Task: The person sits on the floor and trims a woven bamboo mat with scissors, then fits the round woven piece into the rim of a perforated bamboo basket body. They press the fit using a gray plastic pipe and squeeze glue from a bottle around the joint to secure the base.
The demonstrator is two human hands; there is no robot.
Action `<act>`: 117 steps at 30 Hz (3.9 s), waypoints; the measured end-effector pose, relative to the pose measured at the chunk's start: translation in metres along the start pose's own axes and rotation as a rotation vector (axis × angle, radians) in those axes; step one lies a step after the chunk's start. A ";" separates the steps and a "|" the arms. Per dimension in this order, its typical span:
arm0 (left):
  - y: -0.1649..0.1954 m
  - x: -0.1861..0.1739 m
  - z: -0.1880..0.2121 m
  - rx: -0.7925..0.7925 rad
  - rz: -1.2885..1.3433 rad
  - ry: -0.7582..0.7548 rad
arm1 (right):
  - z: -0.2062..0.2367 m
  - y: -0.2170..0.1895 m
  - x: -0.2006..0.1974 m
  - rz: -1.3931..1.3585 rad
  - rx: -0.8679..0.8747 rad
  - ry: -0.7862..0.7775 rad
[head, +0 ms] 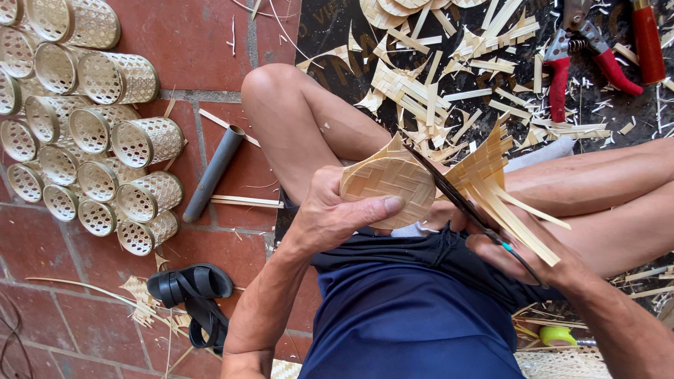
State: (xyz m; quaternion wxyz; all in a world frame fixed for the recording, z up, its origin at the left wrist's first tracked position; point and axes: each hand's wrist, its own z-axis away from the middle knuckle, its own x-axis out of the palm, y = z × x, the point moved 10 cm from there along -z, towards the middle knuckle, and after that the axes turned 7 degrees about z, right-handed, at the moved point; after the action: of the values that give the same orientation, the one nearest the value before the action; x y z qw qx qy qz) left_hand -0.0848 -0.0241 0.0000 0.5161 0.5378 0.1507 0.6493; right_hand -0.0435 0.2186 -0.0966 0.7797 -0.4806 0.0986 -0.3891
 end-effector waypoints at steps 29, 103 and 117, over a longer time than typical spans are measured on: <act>-0.013 0.002 -0.001 -0.233 -0.181 -0.219 | -0.029 -0.093 0.023 0.777 -0.101 -0.095; -0.028 -0.025 -0.018 0.306 0.500 0.289 | -0.054 -0.067 0.050 0.301 -0.268 0.290; -0.023 -0.013 -0.007 0.253 0.334 0.197 | -0.047 -0.081 0.045 0.358 -0.235 0.178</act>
State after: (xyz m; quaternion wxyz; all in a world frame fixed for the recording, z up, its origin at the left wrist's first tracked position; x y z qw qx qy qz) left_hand -0.0807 -0.0228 -0.0269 0.3126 0.5497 0.1897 0.7511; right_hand -0.0797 0.1365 -0.0441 0.7631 -0.5068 0.2955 -0.2712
